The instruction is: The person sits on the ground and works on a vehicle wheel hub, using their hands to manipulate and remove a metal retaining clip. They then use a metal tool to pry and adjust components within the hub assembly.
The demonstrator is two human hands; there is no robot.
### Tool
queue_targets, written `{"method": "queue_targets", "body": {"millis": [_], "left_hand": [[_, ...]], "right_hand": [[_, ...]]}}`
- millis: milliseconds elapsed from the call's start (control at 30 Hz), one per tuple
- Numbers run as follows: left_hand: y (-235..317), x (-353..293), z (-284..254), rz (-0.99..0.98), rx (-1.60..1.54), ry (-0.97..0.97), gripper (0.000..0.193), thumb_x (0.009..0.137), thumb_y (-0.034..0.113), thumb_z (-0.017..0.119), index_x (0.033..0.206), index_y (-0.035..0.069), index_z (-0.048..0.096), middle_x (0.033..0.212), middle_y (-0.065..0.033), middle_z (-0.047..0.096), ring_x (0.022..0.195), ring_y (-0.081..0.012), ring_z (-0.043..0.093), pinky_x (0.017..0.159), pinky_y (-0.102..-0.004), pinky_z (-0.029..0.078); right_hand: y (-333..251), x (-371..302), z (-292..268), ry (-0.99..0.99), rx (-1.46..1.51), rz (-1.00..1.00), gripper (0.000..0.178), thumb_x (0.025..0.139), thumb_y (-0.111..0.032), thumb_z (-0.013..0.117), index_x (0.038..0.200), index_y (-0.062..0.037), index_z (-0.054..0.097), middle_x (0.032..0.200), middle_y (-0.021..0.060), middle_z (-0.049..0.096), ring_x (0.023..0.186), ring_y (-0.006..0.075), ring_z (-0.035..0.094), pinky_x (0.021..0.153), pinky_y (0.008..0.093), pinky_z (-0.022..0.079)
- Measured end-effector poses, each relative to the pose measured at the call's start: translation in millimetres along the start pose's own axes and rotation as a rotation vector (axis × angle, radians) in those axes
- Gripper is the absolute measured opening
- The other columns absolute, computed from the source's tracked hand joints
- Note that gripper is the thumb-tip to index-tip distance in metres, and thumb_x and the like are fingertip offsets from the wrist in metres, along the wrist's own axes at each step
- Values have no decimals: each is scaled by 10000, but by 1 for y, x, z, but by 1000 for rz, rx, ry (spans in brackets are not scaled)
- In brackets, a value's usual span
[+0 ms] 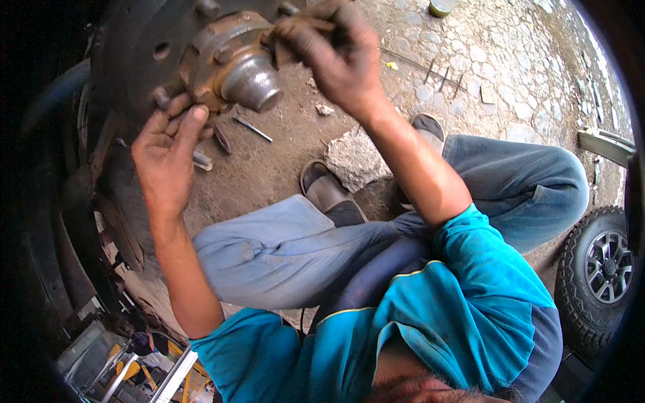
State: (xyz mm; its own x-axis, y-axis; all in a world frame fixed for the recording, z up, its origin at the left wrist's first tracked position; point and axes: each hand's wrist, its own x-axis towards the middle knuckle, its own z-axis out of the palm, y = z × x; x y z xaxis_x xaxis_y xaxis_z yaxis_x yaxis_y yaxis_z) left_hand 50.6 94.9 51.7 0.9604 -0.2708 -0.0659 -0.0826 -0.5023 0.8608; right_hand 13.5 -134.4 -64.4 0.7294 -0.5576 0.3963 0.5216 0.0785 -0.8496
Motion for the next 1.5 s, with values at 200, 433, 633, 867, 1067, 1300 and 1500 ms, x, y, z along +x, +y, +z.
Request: {"method": "queue_targets", "body": {"millis": [200, 433, 633, 867, 1067, 1300, 1500], "left_hand": [[12, 0, 1, 36, -10, -66, 418, 1011, 166, 807, 1294, -125, 704, 1100, -180, 793, 962, -205, 772, 882, -331, 628], [4, 5, -2, 97, 34, -106, 443, 1023, 228, 798, 1309, -100, 714, 1103, -188, 797, 971, -207, 781, 840, -312, 624], [-3, 4, -11, 98, 9, -154, 432, 1028, 254, 788, 1323, -56, 732, 1149, -173, 801, 1001, -202, 781, 867, -313, 627], [-8, 1, -12, 24, -130, -198, 410, 1043, 128, 765, 1372, -104, 686, 1041, -64, 789, 854, -87, 693, 751, -260, 564], [-18, -10, -31, 114, 44, -135, 375, 1058, 236, 740, 1336, -15, 743, 1222, -158, 797, 1052, -209, 773, 909, -324, 614], [-24, -11, -101, 125, -72, 207, 365, 1066, 288, 725, 1251, -25, 762, 1224, -175, 796, 1117, -240, 759, 969, -357, 592], [-46, -7, -106, -153, -163, 254, 383, 1058, 345, 743, 1170, -21, 751, 1195, -203, 787, 1074, -260, 758, 952, -377, 592]], "right_hand": [[44, 17, -76, 80, -200, 216, 153, 1089, -180, 688, 1122, -31, 695, 945, 37, 760, 806, 82, 674, 691, 252, 532], [161, -48, -188, -104, -755, 627, 264, 952, -216, 693, 1081, -18, 809, 928, 147, 831, 862, 237, 802, 818, 372, 617], [193, -86, -198, -305, -958, 795, 401, 880, -322, 853, 1126, -12, 793, 873, 101, 798, 707, 166, 742, 653, 333, 589], [219, -98, -216, -426, -1160, 674, 410, 877, -380, 846, 1110, -47, 793, 1068, 189, 819, 991, 334, 784, 887, 432, 603], [185, -97, -173, -376, -1386, 610, 571, 934, -382, 791, 1391, -63, 666, 1266, 274, 724, 1334, 443, 606, 1113, 507, 506], [199, -93, -170, -282, -1329, 466, 536, 936, -393, 806, 1350, -70, 699, 1286, 264, 725, 1232, 431, 678, 1070, 491, 535], [199, -92, -150, -310, -1189, 572, 449, 942, -338, 797, 1302, -77, 737, 1274, 259, 729, 1210, 432, 696, 1047, 502, 552]]}}
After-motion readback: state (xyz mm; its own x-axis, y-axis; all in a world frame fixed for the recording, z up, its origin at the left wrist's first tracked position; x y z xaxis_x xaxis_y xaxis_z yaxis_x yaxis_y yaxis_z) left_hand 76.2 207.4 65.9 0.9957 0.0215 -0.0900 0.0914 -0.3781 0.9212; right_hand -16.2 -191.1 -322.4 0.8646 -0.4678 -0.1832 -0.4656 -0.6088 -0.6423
